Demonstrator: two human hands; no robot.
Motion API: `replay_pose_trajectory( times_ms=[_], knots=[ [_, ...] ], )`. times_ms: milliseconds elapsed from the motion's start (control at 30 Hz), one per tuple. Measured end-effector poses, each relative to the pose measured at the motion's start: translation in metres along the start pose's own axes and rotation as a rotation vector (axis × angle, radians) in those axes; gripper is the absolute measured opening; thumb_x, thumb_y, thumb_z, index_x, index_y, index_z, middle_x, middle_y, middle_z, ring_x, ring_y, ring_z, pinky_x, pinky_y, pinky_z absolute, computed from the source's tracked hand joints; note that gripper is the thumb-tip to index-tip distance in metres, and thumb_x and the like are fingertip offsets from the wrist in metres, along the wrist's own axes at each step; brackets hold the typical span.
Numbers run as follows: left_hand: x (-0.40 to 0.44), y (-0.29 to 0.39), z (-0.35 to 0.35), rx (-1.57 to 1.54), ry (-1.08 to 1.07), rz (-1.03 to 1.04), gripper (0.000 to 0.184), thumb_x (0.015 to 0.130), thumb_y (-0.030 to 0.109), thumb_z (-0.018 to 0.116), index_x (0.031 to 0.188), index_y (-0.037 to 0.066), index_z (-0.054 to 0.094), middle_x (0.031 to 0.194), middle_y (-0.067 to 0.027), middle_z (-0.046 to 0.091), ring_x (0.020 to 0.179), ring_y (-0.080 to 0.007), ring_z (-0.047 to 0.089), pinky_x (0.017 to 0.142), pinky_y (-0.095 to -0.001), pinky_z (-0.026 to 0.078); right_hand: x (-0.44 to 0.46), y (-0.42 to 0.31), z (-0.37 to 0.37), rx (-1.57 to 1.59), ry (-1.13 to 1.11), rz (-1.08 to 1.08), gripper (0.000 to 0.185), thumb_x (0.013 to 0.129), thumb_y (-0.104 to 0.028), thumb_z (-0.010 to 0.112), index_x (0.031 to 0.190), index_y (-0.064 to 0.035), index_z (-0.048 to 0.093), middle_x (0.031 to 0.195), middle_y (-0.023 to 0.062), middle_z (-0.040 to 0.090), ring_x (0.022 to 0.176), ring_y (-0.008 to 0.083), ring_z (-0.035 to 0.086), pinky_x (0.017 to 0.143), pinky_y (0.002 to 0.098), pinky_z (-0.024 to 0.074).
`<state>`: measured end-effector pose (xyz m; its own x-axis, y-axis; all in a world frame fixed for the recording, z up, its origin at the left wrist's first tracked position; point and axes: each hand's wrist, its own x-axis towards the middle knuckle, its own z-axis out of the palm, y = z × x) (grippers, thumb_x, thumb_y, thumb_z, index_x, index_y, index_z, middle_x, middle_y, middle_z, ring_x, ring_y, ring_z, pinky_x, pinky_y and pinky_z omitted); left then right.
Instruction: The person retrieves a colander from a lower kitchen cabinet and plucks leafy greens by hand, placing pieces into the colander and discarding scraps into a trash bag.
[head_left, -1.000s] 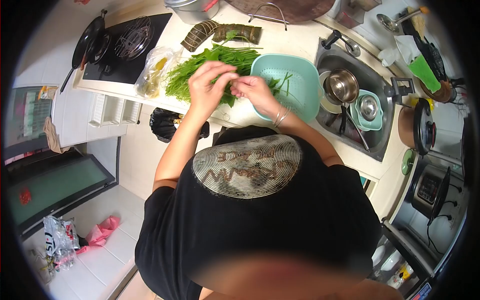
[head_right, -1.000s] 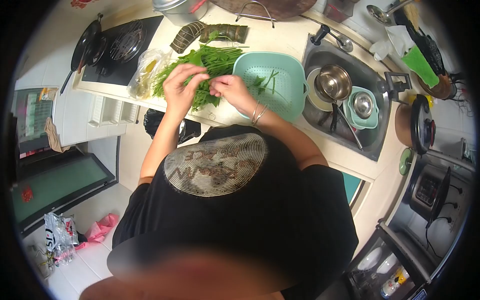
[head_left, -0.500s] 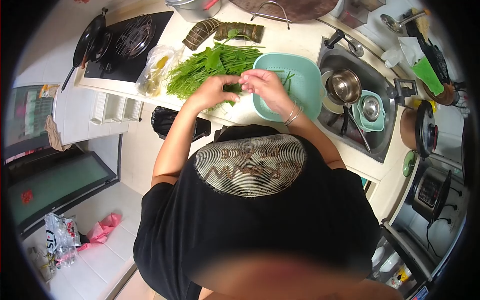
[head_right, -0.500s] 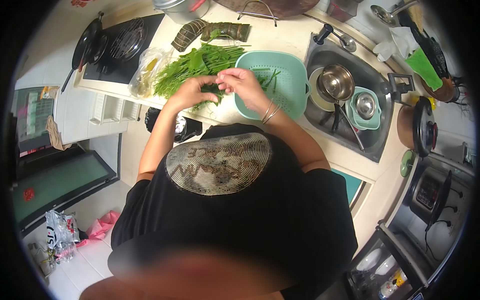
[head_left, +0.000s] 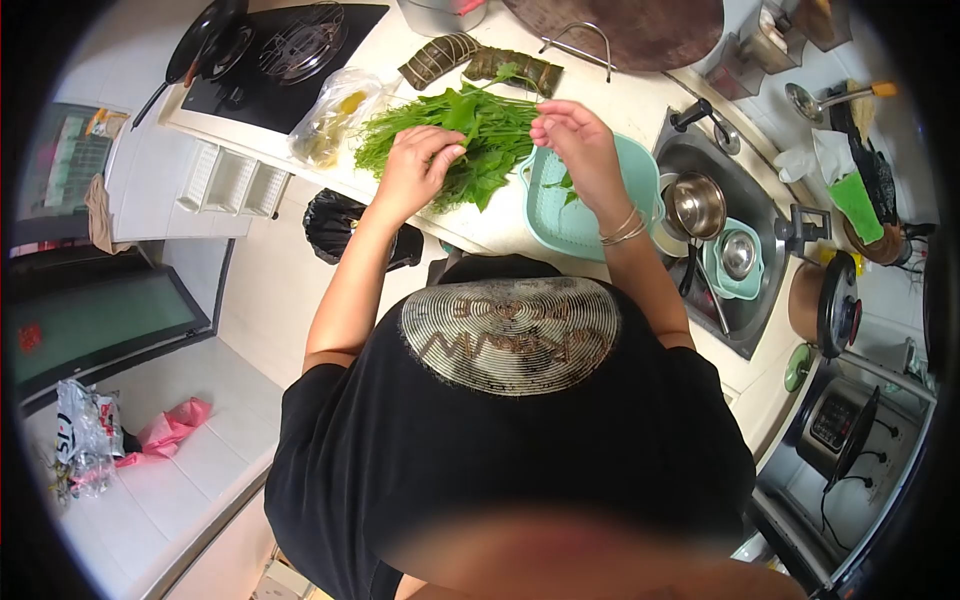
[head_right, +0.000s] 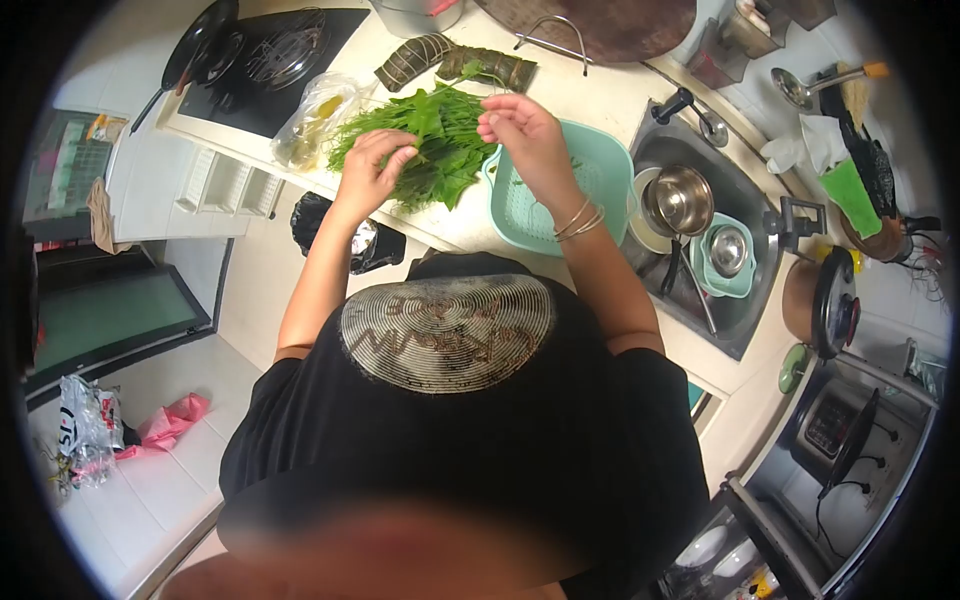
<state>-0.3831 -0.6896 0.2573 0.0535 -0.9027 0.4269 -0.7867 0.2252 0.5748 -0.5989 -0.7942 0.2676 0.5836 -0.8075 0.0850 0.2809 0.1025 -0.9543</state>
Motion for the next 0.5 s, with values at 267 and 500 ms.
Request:
replay_pose_trajectory(
  times_ms=[267,500],
  knots=[
    [0.005,0.028,-0.026,0.268,0.086,0.196,0.011,0.079,0.015,0.066,0.089,0.01,0.067,0.085,-0.0026,0.065,0.094,-0.02,0.058,0.09,-0.038,0.032,0.0,-0.024,0.039,-0.062,-0.175,-0.058,0.028,0.088,-0.005,0.058,0.114,0.0044,0.059,0.095,0.0059,0.062,0.083,0.0093,0.058,0.077,0.0219,0.0488],
    [0.004,0.041,-0.028,0.253,0.101,0.227,0.018,0.073,0.017,0.071,0.09,0.013,0.067,0.087,-0.0016,0.06,0.093,-0.0199,0.055,0.087,-0.0383,0.034,0.004,-0.016,0.042,-0.236,-0.168,-0.026,0.022,0.086,-0.004,0.061,0.105,0.0066,0.062,0.089,0.01,0.066,0.076,0.0122,0.062,0.069,0.0226,0.0521]
  ],
)
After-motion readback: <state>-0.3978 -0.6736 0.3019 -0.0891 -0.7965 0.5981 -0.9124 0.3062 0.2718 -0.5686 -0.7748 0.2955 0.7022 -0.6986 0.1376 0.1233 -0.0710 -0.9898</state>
